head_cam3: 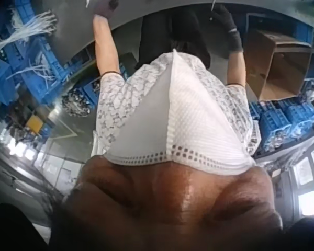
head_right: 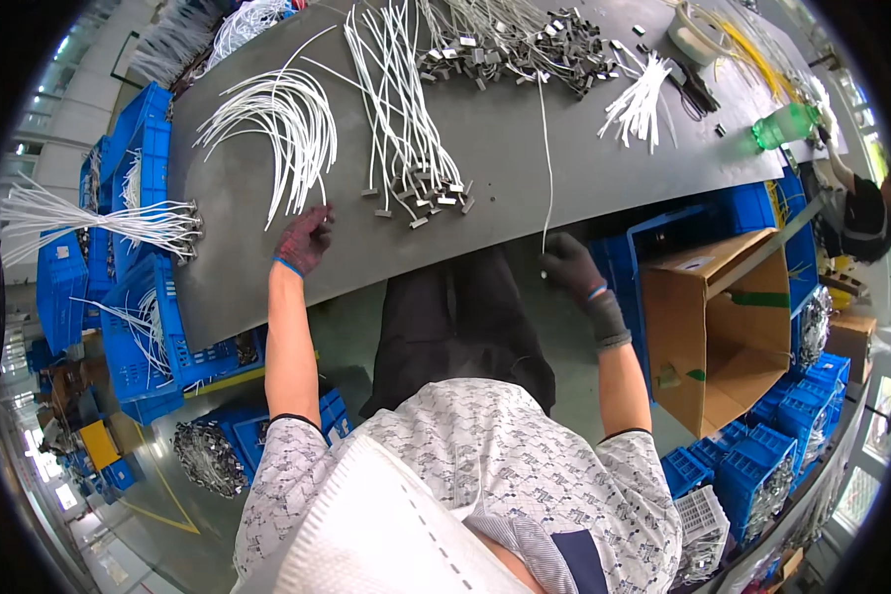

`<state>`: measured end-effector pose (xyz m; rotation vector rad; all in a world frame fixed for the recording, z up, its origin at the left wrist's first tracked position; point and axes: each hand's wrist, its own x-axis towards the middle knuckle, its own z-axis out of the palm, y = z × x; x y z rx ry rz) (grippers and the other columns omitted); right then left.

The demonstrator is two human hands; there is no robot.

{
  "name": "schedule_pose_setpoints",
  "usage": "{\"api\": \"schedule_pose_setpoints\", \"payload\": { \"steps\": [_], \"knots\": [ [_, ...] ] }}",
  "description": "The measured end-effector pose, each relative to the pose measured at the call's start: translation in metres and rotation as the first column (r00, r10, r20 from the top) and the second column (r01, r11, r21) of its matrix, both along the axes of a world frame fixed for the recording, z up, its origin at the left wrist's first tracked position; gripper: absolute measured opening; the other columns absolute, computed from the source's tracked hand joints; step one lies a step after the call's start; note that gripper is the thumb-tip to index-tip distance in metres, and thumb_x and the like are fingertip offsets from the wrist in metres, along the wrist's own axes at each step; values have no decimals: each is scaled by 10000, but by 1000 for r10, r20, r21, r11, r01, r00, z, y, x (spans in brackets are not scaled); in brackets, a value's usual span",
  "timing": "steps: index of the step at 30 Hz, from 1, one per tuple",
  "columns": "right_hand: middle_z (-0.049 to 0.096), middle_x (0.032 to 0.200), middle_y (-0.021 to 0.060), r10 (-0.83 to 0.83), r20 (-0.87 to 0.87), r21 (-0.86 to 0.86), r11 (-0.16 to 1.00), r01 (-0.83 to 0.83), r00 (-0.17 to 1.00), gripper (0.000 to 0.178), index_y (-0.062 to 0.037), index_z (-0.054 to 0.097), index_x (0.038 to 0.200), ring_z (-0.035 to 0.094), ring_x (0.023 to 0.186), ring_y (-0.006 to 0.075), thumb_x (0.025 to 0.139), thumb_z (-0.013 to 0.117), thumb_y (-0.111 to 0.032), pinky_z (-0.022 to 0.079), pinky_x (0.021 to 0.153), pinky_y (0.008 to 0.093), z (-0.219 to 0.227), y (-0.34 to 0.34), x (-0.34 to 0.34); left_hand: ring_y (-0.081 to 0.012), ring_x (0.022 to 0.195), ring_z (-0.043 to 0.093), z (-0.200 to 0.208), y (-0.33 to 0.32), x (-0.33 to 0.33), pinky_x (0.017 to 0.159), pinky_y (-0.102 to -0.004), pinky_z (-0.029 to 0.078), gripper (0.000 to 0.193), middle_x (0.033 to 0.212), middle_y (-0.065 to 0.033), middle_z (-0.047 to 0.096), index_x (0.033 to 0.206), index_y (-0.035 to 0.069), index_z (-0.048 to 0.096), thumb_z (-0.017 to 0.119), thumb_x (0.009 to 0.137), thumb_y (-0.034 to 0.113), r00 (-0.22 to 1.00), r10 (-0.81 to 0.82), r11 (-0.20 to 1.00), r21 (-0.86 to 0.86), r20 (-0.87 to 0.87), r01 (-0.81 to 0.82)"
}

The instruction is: Sorting and bundling white electrical wires at a manual assembly station in a factory.

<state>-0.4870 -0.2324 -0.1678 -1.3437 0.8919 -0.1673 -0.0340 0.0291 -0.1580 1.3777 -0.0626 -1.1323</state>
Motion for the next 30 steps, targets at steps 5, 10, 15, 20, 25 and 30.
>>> {"api": "schedule_pose_setpoints", "payload": {
  "steps": [5,10,15,20,25,30],
  "knots": [
    [675,929,238,86,-518,-646,613,-455,851,177,-39,615,1036,657,876,428,889,587,-133,530,753,493,-111,65,-130,-32,680,600,20,-37,-33,583,-181,489,230,869,20,660,1162,44,660,658,950,133,970,102,971,-190,-222,-146],
    [678,937,218,170,-683,-438,683,-585,710,215,-72,647,1071,661,903,423,937,482,-106,525,767,517,-107,134,-196,-174,847,663,22,-110,-118,753,-287,574,176,952,-88,664,1103,17,634,633,937,76,965,-144,920,-389,-217,49],
    [680,975,207,122,-614,-531,667,-523,780,213,-65,641,1076,655,927,420,888,541,-68,527,775,493,-79,141,-149,-233,848,692,-5,-209,-221,782,-431,623,129,948,-104,659,1046,34,582,631,954,109,993,-119,983,-144,-6,117],
    [674,981,208,149,-622,-579,573,-580,769,190,-71,639,1073,654,928,426,904,553,-84,533,763,490,-63,132,-134,-228,698,696,8,-238,-242,662,-407,637,128,873,-93,672,1051,38,572,618,965,121,980,138,925,-335,-142,-179],
    [665,989,207,80,-588,-612,607,-507,805,168,-75,624,1063,648,916,432,936,517,-105,527,751,507,-59,134,-144,-226,674,698,15,-222,-204,650,-394,632,84,865,-95,684,986,36,601,617,967,116,968,253,881,-413,0,-230],
    [655,984,211,45,-540,-625,647,-437,840,163,-89,612,1059,647,895,430,939,506,-119,522,733,525,-56,141,-129,-221,696,700,2,-200,-206,668,-399,629,88,863,-87,687,982,38,603,628,965,121,968,250,904,-367,34,-221]
  ]
}}
